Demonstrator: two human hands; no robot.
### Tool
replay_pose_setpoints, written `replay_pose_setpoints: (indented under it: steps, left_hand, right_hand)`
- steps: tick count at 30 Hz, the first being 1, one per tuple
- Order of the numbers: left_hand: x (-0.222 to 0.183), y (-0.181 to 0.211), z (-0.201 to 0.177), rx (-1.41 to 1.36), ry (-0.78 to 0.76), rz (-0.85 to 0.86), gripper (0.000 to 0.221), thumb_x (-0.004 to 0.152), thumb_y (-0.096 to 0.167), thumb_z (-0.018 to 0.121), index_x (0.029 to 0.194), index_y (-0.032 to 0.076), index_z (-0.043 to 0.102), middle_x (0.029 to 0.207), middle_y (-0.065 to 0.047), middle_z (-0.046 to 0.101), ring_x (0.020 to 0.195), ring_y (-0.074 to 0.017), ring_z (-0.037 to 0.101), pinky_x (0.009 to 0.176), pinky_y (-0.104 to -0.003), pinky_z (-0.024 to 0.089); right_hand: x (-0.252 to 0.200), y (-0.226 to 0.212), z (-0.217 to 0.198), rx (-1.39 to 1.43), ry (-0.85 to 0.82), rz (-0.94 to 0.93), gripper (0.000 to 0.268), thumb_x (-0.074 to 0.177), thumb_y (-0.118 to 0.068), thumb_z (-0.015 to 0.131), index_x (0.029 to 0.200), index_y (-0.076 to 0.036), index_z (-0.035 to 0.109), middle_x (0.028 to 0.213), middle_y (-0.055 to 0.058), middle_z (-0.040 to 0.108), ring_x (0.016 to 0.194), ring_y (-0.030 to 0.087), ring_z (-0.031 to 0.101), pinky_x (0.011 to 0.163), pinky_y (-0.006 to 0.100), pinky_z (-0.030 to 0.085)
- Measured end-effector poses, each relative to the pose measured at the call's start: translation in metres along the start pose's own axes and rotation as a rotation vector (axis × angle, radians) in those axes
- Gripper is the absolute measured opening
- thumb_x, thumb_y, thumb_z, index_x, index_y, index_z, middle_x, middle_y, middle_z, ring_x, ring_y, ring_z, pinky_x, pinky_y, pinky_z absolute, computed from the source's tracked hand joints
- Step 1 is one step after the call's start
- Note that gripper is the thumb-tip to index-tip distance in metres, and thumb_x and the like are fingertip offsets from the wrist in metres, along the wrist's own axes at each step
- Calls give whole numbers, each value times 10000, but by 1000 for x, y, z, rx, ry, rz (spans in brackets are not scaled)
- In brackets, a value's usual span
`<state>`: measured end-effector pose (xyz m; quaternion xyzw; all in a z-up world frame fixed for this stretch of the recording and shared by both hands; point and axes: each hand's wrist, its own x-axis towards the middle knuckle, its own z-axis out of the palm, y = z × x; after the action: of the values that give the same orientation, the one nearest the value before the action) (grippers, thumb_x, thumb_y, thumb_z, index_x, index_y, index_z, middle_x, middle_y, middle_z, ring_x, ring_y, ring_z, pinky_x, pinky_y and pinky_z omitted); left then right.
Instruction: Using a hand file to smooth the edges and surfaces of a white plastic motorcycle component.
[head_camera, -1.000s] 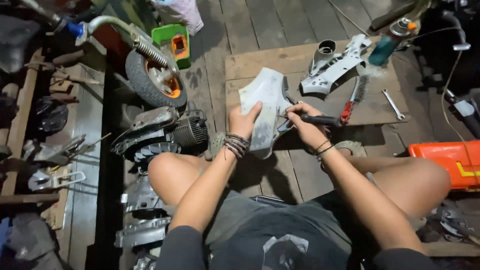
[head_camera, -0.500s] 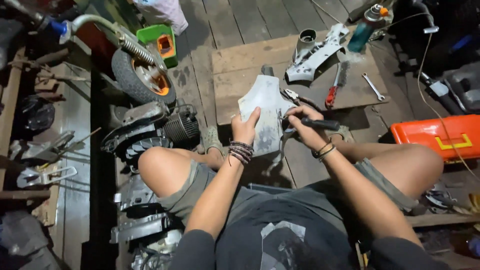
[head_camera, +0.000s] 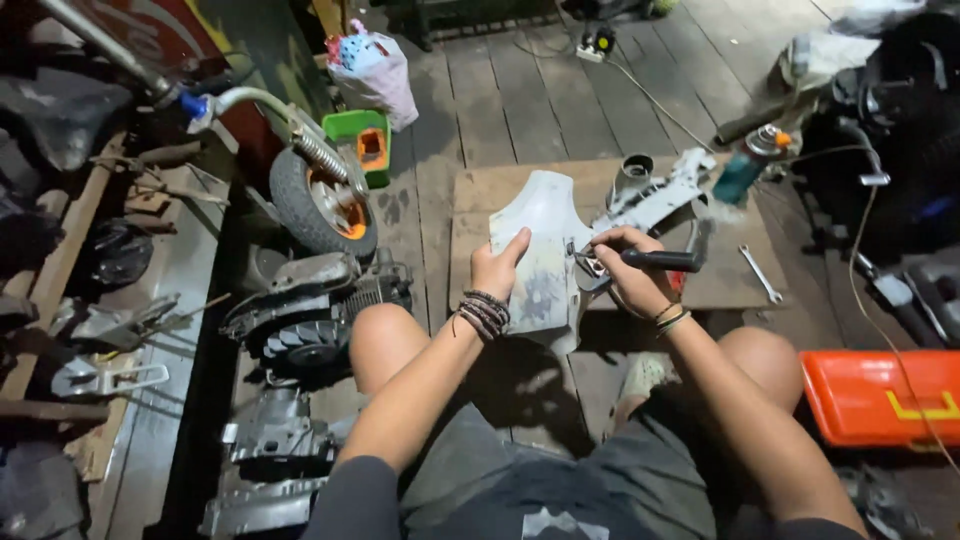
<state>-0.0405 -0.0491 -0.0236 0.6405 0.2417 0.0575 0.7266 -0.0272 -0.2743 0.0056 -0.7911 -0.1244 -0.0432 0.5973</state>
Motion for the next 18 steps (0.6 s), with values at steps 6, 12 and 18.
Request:
replay_pose_setpoints:
  steps: [6, 12, 18]
  left_hand:
    - [80, 5, 11, 102, -63, 59, 520, 744, 443, 904, 1009, 15, 777, 953, -155, 767, 1007, -235, 707, 879, -399, 539]
    - [84, -16, 8, 93, 1, -21, 559, 778, 470, 878, 1004, -32, 779, 995, -190, 747, 1044, -276, 689, 958, -459, 497]
    - [86, -11, 18, 82, 5, -25, 512, 785, 440, 877, 969, -21, 751, 970, -173, 750, 1025, -252, 682, 933, -451, 511]
  right_hand:
    - [55, 11, 10, -60, -30, 5, 124, 982, -87, 686, 1058, -49, 777, 893, 193, 750, 768, 268, 730, 716, 415, 593]
    - [62, 56, 41, -234, 11, -99, 127, 984, -175, 722, 1072, -97, 771, 882, 171, 751, 896, 374, 746, 788, 489, 609]
    - [78, 40, 46, -462, 29, -300, 115, 1026, -205, 679, 1079, -162, 771, 871, 68, 755, 874, 314, 738, 799, 411, 606]
